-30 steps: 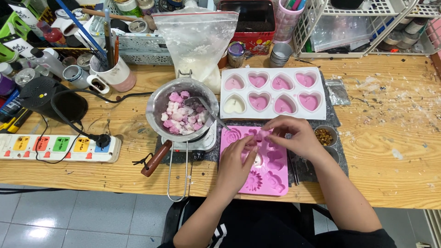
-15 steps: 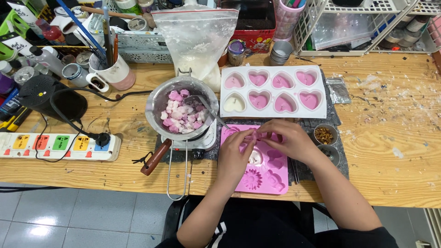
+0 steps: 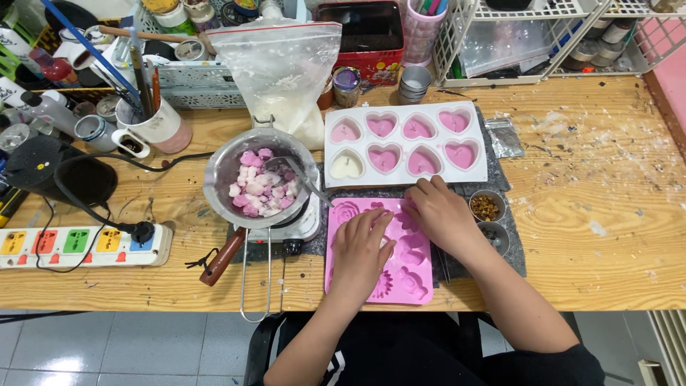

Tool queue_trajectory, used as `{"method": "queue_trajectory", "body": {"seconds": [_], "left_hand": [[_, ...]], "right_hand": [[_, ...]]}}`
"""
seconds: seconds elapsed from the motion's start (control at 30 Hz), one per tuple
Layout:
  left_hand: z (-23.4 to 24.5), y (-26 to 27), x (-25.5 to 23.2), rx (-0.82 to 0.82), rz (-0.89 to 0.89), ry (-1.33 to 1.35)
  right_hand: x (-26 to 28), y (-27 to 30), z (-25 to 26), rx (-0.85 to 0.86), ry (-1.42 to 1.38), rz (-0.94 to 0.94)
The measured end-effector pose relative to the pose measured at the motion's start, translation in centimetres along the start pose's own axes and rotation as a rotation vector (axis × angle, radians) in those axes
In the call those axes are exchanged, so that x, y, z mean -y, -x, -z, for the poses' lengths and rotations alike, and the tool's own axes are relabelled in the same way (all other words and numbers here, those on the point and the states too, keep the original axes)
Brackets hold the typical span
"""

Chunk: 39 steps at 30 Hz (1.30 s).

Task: Placing wax pieces into a melting pot and removing molded wax shapes from a silicone mold.

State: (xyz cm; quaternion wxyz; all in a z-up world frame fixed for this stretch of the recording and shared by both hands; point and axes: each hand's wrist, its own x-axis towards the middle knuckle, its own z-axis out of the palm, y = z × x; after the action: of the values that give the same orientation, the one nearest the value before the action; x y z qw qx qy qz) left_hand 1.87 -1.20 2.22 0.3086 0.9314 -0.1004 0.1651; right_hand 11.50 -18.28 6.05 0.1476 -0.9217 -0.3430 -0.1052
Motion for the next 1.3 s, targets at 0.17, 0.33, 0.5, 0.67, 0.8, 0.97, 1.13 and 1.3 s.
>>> {"method": "queue_trajectory", "body": {"seconds": [0.17,0.33,0.5,0.67,0.8,0.97,1.13,1.3], "left_hand": [[0.1,-0.5,-0.5,0.010,-0.016,-0.044],[0.4,-1.3,-0.9,0.036,-0.032,-0.069],[1.1,-3.1,-1.5,0.211,-0.084,-0.124],[-0.7,-6.1,-1.4,0.233,-0.119,-0.202],[-2.7,-8.5,-0.6,0.202,-0.106,-0.257],[-5.1,-8.1,1.4,0.261,-0.121,-0.226],[-5.0,-7.9,1.9,0.311,-0.131,-0.225],[-4.6,-8.1,1.7,0.323,-0.136,-0.226]], "right_hand": [[-0.4,-0.3,-0.4,-0.067,-0.078,-0.018],[-0.8,-0.3,0.2,-0.062,-0.102,-0.009],[-2.8,-0.1,1.2,-0.036,-0.205,-0.081],[-6.0,-0.9,4.5,-0.007,-0.277,-0.267],[-9.6,-2.0,5.8,0.069,-0.033,-0.525],[-14.6,-1.5,1.4,0.196,0.012,-0.723],[-16.0,-0.9,-0.4,0.130,-0.138,-0.741],[-18.9,0.1,-3.2,-0.067,-0.493,-0.687]]}}
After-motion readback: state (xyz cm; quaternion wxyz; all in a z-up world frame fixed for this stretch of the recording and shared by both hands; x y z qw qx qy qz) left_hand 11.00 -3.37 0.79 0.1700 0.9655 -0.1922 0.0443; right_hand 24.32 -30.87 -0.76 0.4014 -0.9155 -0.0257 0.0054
